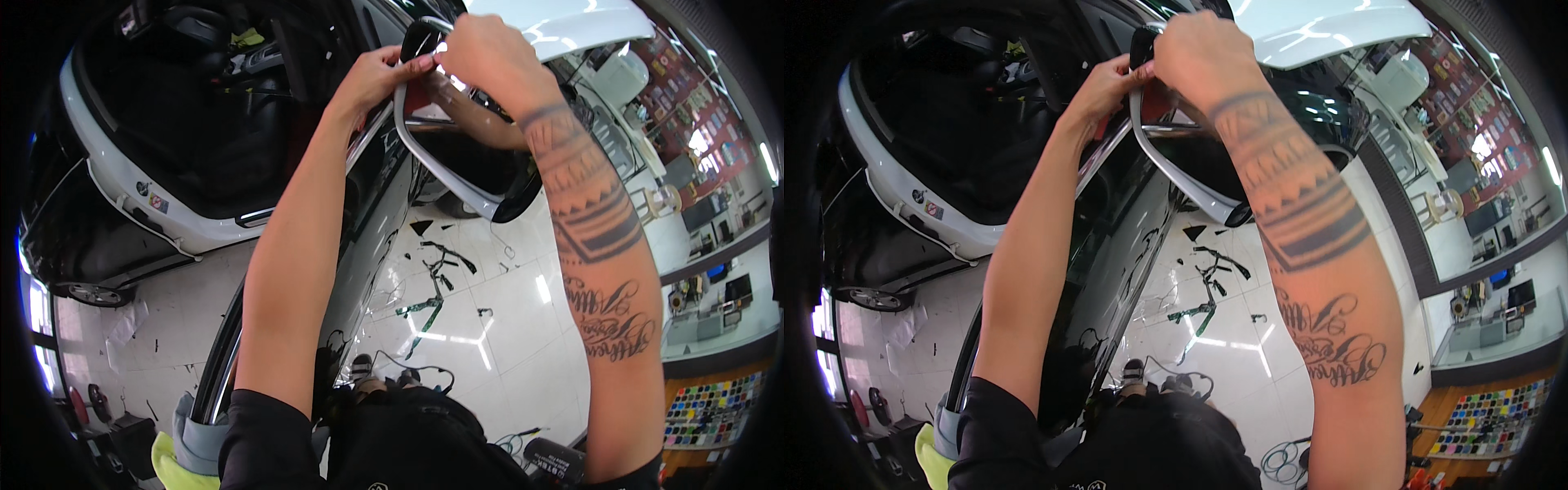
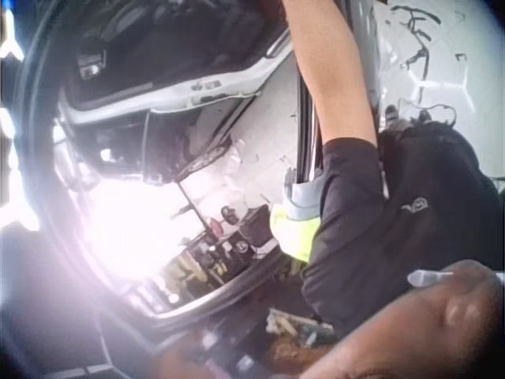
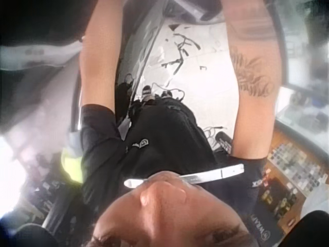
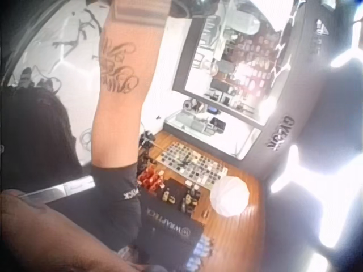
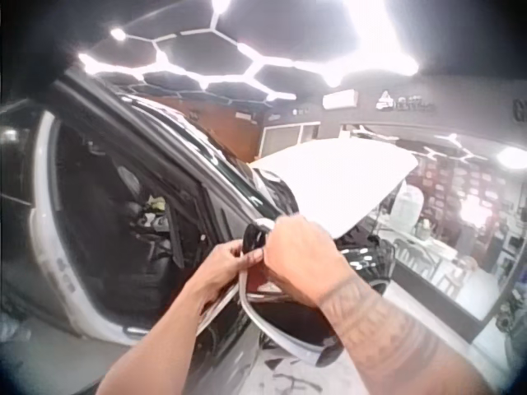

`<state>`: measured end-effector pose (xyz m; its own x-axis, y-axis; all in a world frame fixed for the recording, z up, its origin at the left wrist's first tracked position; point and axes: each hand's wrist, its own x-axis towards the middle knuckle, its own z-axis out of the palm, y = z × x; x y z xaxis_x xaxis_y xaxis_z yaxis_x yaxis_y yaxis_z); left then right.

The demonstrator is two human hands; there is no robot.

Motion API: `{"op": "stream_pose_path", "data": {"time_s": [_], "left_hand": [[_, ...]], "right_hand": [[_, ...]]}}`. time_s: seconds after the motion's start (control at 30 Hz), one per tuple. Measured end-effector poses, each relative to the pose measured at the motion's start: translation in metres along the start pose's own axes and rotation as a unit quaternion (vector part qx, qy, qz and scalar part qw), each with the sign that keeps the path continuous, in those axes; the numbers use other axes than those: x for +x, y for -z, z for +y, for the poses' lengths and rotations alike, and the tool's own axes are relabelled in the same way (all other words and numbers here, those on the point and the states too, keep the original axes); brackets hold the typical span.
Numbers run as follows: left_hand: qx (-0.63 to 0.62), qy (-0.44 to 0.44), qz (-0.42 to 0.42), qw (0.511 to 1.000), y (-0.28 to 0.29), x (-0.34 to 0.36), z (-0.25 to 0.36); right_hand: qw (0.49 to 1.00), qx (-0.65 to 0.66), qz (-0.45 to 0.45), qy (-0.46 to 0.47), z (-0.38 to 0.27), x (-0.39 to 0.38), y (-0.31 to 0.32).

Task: The person applies a white vinyl wrap to a car's side mirror housing. They use a red squeegee to smooth the film, a heat gun to warm the material, and a knife to trim excess wrap around the edges. The person works on both the front and rear sides of the mirror, ensuring the wrap adheres smoothly.

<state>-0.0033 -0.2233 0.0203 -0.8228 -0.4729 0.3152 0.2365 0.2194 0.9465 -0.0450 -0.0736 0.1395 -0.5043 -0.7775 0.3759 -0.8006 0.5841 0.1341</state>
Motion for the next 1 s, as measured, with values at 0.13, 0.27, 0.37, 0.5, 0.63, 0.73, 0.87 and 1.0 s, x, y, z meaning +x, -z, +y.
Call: {"op": "stream_pose_path", "data": {"time_s": [0.13,0.27,0.37,0.5,0.63,0.73,0.87,1.0], "left_hand": [[-0.004,-0.012,-0.029,0.999,0.004,0.003,-0.003],[0.050,-0.010,0.017,0.999,-0.012,0.014,-0.009],[-0.113,-0.077,0.023,0.990,-0.015,0.026,-0.015],[-0.106,0.005,0.019,0.994,-0.009,0.013,-0.006],[-0.065,-0.013,0.003,0.998,-0.006,0.009,0.005],[0.002,-0.046,-0.125,0.991,0.014,0.000,0.015],[0.063,-0.184,-0.055,0.979,0.027,0.007,0.040],[0.329,-0.372,0.181,0.849,0.010,0.005,0.042]], "right_hand": [[0.974,-0.124,0.034,0.184,0.018,0.015,-0.024],[0.994,-0.073,0.029,0.081,0.024,0.032,-0.021],[0.983,-0.103,0.037,0.150,0.017,0.032,-0.017],[0.989,-0.047,0.063,0.129,0.008,0.032,-0.030],[0.984,-0.113,0.017,0.139,0.004,0.033,-0.014],[0.960,-0.172,-0.212,0.070,0.006,0.030,0.009],[0.947,-0.108,-0.089,0.288,0.073,-0.005,-0.005],[0.915,-0.112,0.015,0.388,0.077,-0.018,-0.018]]}}
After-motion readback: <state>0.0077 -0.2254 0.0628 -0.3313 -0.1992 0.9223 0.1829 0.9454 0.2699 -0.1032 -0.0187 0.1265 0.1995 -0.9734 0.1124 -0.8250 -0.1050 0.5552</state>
